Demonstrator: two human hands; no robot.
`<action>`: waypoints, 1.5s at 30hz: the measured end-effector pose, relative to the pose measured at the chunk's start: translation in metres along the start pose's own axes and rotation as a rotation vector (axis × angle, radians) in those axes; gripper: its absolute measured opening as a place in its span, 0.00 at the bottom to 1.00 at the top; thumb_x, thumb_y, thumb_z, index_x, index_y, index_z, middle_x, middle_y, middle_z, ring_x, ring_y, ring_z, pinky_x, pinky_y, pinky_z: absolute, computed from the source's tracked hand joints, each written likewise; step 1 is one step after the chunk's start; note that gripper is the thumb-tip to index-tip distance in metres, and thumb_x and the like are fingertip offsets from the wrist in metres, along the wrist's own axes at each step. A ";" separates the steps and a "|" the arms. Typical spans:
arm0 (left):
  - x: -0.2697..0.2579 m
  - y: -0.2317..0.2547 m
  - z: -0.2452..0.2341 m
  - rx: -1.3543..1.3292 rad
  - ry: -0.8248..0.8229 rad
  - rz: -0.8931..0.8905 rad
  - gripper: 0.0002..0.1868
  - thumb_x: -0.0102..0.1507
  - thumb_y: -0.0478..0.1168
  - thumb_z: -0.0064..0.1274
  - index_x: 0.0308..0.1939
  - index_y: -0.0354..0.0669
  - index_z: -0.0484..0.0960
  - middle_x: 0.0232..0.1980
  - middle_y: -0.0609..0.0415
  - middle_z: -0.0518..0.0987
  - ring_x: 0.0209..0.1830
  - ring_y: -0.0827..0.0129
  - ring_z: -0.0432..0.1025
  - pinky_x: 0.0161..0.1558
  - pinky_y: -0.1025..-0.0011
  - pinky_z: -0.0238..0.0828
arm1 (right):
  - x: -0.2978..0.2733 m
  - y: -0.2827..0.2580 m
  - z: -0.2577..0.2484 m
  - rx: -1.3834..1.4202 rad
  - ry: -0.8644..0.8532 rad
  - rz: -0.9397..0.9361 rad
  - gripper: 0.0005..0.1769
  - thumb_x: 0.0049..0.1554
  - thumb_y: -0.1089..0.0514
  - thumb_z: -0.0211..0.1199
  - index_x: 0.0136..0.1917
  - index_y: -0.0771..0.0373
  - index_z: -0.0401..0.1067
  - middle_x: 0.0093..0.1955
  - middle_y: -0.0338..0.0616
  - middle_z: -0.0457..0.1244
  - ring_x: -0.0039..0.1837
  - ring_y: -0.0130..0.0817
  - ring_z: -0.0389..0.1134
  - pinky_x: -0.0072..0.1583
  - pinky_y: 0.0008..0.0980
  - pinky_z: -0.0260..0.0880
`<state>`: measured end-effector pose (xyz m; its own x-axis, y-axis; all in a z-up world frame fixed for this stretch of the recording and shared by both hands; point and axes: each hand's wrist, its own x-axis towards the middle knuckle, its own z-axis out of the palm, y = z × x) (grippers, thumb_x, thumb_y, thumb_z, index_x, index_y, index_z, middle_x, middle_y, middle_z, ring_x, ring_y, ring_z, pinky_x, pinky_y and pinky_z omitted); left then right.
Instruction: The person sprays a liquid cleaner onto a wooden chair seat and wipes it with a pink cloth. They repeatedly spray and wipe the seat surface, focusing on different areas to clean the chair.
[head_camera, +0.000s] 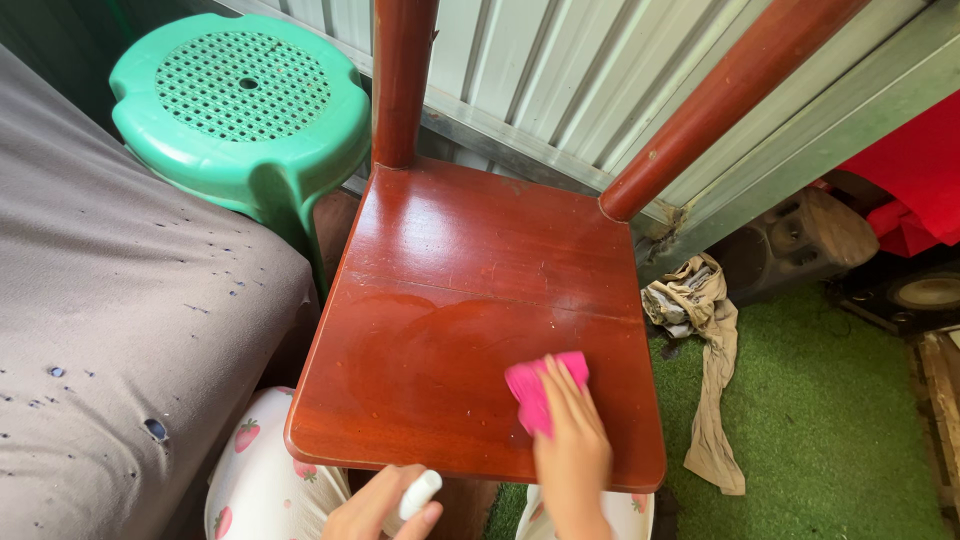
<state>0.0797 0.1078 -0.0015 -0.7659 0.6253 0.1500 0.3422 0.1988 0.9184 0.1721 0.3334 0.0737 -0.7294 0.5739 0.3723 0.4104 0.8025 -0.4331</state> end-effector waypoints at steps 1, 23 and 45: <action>0.002 0.008 -0.001 -0.031 -0.019 0.022 0.18 0.54 0.43 0.66 0.46 0.42 0.85 0.40 0.53 0.88 0.45 0.66 0.84 0.50 0.70 0.77 | 0.010 -0.011 0.012 -0.045 0.020 -0.017 0.37 0.44 0.74 0.57 0.68 0.65 0.69 0.73 0.50 0.62 0.75 0.50 0.60 0.75 0.49 0.56; -0.025 -0.040 -0.053 -0.224 0.388 -0.134 0.09 0.59 0.38 0.62 0.42 0.40 0.86 0.37 0.50 0.87 0.41 0.73 0.80 0.47 0.75 0.74 | 0.027 -0.093 0.071 0.145 -0.125 -0.325 0.37 0.44 0.73 0.55 0.69 0.67 0.69 0.75 0.57 0.60 0.78 0.53 0.55 0.76 0.51 0.54; -0.020 -0.030 -0.100 -0.278 0.468 -0.315 0.12 0.57 0.38 0.61 0.43 0.42 0.86 0.37 0.54 0.85 0.27 0.76 0.77 0.34 0.75 0.73 | -0.022 -0.095 0.065 0.064 -0.359 -0.569 0.45 0.45 0.67 0.62 0.77 0.64 0.59 0.80 0.51 0.52 0.83 0.43 0.51 0.77 0.54 0.45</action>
<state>0.0307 0.0139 0.0046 -0.9856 0.1591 -0.0568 -0.0450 0.0768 0.9960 0.1132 0.2336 0.0532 -0.9635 -0.0340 0.2654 -0.1167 0.9461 -0.3022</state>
